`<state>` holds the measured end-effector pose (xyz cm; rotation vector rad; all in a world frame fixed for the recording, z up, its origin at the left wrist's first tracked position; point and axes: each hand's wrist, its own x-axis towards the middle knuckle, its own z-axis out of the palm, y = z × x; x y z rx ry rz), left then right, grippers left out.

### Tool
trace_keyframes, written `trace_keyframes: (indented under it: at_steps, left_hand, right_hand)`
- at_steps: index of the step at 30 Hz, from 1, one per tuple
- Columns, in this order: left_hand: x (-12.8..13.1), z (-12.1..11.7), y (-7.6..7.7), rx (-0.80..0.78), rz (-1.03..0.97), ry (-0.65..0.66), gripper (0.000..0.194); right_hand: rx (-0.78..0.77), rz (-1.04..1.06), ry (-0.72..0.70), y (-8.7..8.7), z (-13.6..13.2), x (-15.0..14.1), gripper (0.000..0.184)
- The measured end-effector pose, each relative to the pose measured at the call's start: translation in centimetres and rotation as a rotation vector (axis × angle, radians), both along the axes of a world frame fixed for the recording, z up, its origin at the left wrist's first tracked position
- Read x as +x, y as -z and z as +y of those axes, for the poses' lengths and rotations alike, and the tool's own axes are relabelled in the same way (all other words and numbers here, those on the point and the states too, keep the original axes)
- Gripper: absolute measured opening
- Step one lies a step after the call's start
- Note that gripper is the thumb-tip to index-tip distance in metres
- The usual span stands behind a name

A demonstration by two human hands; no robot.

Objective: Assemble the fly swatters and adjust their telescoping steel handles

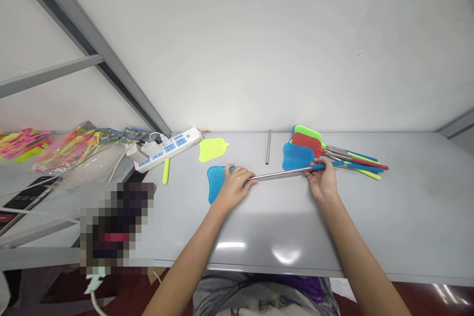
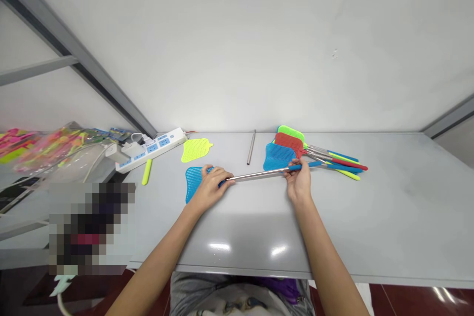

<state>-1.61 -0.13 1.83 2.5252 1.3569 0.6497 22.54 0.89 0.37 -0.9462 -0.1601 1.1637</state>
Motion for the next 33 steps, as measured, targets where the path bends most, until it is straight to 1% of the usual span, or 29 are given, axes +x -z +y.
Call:
trace_keyframes:
  at_steps: [4,8,11,15,19,24,28,33]
  left_hand:
    - [0.10,-0.02,-0.07,-0.004,-0.005,0.000,0.021]
    - [0.20,-0.09,-0.09,0.010,0.007,0.010,0.024]
    - [0.26,-0.20,-0.12,0.012,0.019,0.012,0.025]
    - [0.35,-0.32,-0.14,0.007,0.024,0.015,0.026]
    - [0.37,-0.35,-0.28,0.002,0.026,0.028,0.027]
    - [0.26,-0.21,-0.39,0.008,0.035,0.009,0.026]
    - [0.27,-0.18,-0.26,0.021,0.057,-0.006,0.026]
    - [0.64,-0.46,-0.16,0.043,0.089,0.041,0.027]
  right_hand:
    - [0.028,0.022,0.033,0.01,0.08,0.09,0.020]
    - [0.078,0.096,0.054,0.26,0.29,0.08,0.022]
    - [0.125,0.173,0.012,0.50,0.45,0.20,0.019]
    - [0.238,0.274,-0.058,0.64,0.51,0.43,0.018]
    - [0.323,0.303,-0.078,0.68,0.40,0.49,0.016]
    - [0.345,0.322,-0.079,0.65,0.25,0.35,0.015]
    - [0.346,0.320,-0.105,0.58,0.14,0.27,0.018]
    - [0.393,0.376,-0.101,0.65,0.04,0.36,0.021]
